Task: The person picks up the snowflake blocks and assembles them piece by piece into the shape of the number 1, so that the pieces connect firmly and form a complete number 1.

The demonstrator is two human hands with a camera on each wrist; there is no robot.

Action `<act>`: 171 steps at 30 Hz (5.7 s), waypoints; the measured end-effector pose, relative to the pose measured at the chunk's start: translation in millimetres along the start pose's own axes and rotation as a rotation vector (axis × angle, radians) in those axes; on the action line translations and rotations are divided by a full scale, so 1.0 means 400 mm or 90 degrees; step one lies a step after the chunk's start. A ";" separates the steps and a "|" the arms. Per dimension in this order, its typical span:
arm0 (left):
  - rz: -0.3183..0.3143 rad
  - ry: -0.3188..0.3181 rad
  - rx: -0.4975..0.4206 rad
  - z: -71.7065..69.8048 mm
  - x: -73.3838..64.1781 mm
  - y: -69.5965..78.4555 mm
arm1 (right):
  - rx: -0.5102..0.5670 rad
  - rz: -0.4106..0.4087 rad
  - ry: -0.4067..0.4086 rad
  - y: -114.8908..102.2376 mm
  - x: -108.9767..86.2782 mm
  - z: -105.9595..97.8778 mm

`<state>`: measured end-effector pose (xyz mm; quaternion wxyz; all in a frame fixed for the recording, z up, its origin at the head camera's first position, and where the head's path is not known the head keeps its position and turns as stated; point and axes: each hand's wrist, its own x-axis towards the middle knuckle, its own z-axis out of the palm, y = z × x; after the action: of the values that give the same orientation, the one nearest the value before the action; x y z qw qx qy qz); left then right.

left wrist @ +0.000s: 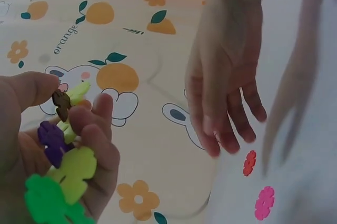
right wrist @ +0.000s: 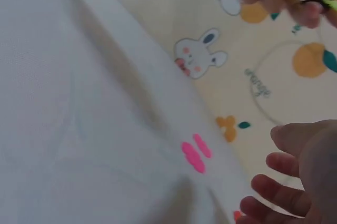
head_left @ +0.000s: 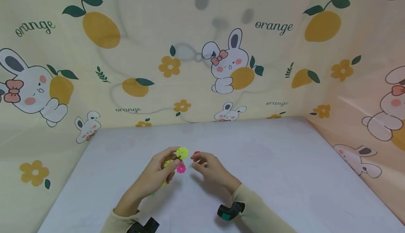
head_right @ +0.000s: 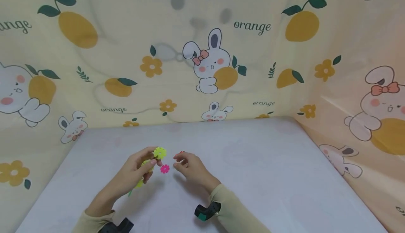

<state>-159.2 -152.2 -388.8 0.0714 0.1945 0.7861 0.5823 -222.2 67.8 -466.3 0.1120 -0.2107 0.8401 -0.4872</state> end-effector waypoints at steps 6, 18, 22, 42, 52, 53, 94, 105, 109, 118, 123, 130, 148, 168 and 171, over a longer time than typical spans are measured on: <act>-0.029 0.016 -0.007 -0.013 -0.005 0.007 | -0.075 0.020 -0.036 0.009 0.038 0.060; -0.010 0.008 -0.009 -0.009 -0.003 0.014 | -0.201 -0.019 -0.006 0.000 0.073 0.097; -0.015 0.004 -0.011 -0.006 -0.003 0.013 | -0.217 -0.014 -0.009 0.006 0.069 0.095; -0.020 -0.008 -0.023 0.007 0.007 -0.006 | -0.038 -0.007 -0.048 0.009 0.030 0.054; -0.013 0.007 -0.054 0.017 0.010 -0.010 | 0.196 -0.075 0.061 -0.068 -0.029 -0.070; -0.009 0.003 -0.062 0.019 0.009 -0.010 | 0.208 -0.076 0.075 -0.078 -0.038 -0.083; 0.042 0.003 -0.078 0.043 0.000 0.006 | 0.310 -0.115 0.116 -0.182 -0.106 -0.104; 0.036 0.009 -0.076 0.045 0.002 0.011 | 0.306 -0.131 0.107 -0.178 -0.102 -0.105; 0.039 0.005 -0.073 0.045 0.002 0.011 | 0.304 -0.144 0.086 -0.174 -0.103 -0.105; 0.067 0.011 -0.078 0.049 0.000 0.014 | 0.303 -0.157 0.076 -0.166 -0.103 -0.103; 0.078 0.021 -0.050 0.052 -0.001 0.009 | 0.302 -0.156 0.088 -0.162 -0.102 -0.099; 0.082 0.027 -0.043 0.053 -0.003 0.001 | 0.288 -0.177 0.106 -0.151 -0.102 -0.094; 0.087 0.016 -0.043 0.046 0.000 -0.001 | 0.271 -0.226 0.128 -0.155 -0.099 -0.088; 0.033 0.028 -0.035 0.051 0.013 -0.002 | 0.239 -0.229 0.177 -0.152 -0.091 -0.067; 0.023 0.029 -0.028 0.055 0.013 -0.001 | 0.232 -0.210 0.162 -0.151 -0.093 -0.071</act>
<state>-156.7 -130.8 -395.4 0.0475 0.1937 0.7709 0.6049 -185.6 80.3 -400.4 -0.0396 -0.2583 0.7000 -0.6646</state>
